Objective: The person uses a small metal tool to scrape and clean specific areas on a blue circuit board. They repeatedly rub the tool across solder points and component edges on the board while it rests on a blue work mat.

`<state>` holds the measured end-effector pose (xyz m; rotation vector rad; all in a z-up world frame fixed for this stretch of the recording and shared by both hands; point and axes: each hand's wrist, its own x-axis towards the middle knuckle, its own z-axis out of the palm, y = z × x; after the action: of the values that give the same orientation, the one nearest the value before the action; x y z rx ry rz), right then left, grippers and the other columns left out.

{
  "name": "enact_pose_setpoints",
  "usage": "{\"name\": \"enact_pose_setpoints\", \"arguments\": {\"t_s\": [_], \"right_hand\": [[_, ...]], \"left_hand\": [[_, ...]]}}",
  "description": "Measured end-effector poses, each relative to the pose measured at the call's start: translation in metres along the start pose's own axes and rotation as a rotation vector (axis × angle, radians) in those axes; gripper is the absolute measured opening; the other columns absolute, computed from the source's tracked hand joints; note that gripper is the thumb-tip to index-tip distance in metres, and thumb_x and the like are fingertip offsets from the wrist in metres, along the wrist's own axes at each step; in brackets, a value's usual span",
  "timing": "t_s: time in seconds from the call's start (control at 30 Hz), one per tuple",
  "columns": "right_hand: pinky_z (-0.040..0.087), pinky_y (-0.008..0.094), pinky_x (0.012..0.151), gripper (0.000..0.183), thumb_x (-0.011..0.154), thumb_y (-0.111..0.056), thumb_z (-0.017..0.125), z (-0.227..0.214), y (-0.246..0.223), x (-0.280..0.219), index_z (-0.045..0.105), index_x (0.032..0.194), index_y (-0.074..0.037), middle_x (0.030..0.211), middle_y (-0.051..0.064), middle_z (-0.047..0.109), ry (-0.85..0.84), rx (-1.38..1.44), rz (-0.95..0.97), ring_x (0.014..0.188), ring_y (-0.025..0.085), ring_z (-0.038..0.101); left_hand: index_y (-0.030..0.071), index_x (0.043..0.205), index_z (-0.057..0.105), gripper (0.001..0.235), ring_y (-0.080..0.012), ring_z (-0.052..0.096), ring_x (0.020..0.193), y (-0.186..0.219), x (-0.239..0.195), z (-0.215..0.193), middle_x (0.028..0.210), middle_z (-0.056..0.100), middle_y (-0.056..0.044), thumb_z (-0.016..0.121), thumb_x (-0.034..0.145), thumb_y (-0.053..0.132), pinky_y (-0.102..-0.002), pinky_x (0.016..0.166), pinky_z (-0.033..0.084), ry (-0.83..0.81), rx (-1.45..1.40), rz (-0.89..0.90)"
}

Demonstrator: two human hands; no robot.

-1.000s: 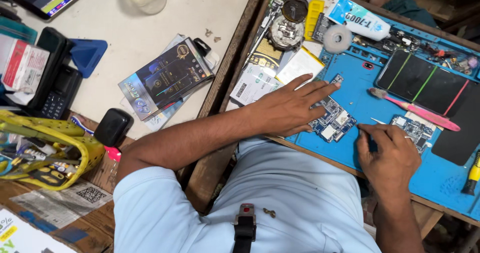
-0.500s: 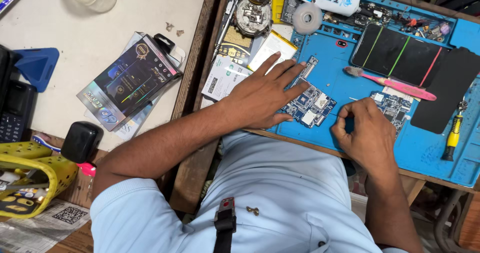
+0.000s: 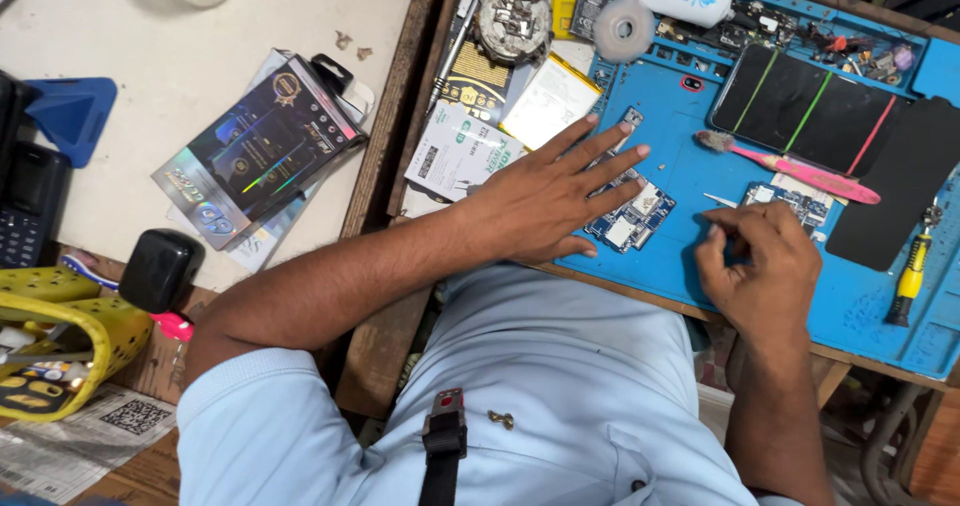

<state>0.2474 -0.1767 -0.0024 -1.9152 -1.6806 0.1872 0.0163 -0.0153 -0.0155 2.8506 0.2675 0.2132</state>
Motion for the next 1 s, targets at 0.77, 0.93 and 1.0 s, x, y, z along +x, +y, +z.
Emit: {"name": "enact_pose_setpoints", "arguments": {"t_s": [0.77, 0.93, 1.0], "right_hand": [[0.05, 0.026, 0.06, 0.011, 0.092, -0.002, 0.081, 0.027, 0.0, 0.002, 0.075, 0.1, -0.002, 0.093, 0.009, 0.067, -0.097, 0.178, -0.084, 0.072, 0.012, 0.064], [0.048, 0.025, 0.057, 0.01, 0.091, -0.002, 0.081, 0.027, 0.002, 0.005, 0.075, 0.099, -0.002, 0.092, 0.008, 0.067, -0.098, 0.187, -0.086, 0.068, 0.012, 0.062], [0.048, 0.025, 0.056, 0.012, 0.087, -0.002, 0.081, 0.027, 0.002, 0.006, 0.076, 0.098, -0.002, 0.09, 0.007, 0.067, -0.134, 0.183, -0.122, 0.067, 0.012, 0.061]], "left_hand": [[0.013, 0.14, 0.062, 0.068, -0.0362, 0.045, 0.139, 0.008, -0.003, 0.016, 0.145, 0.052, -0.018, 0.079, 0.083, 0.045, -0.06, 0.121, 0.027, 0.103, -0.061, 0.047], [0.014, 0.139, 0.062, 0.068, -0.0358, 0.044, 0.139, 0.007, -0.002, 0.015, 0.145, 0.052, -0.018, 0.079, 0.082, 0.045, -0.06, 0.121, 0.028, 0.095, -0.079, 0.045], [0.013, 0.139, 0.062, 0.068, -0.0356, 0.044, 0.139, 0.007, -0.002, 0.015, 0.145, 0.052, -0.018, 0.079, 0.082, 0.045, -0.06, 0.12, 0.027, 0.089, -0.083, 0.043]]}}
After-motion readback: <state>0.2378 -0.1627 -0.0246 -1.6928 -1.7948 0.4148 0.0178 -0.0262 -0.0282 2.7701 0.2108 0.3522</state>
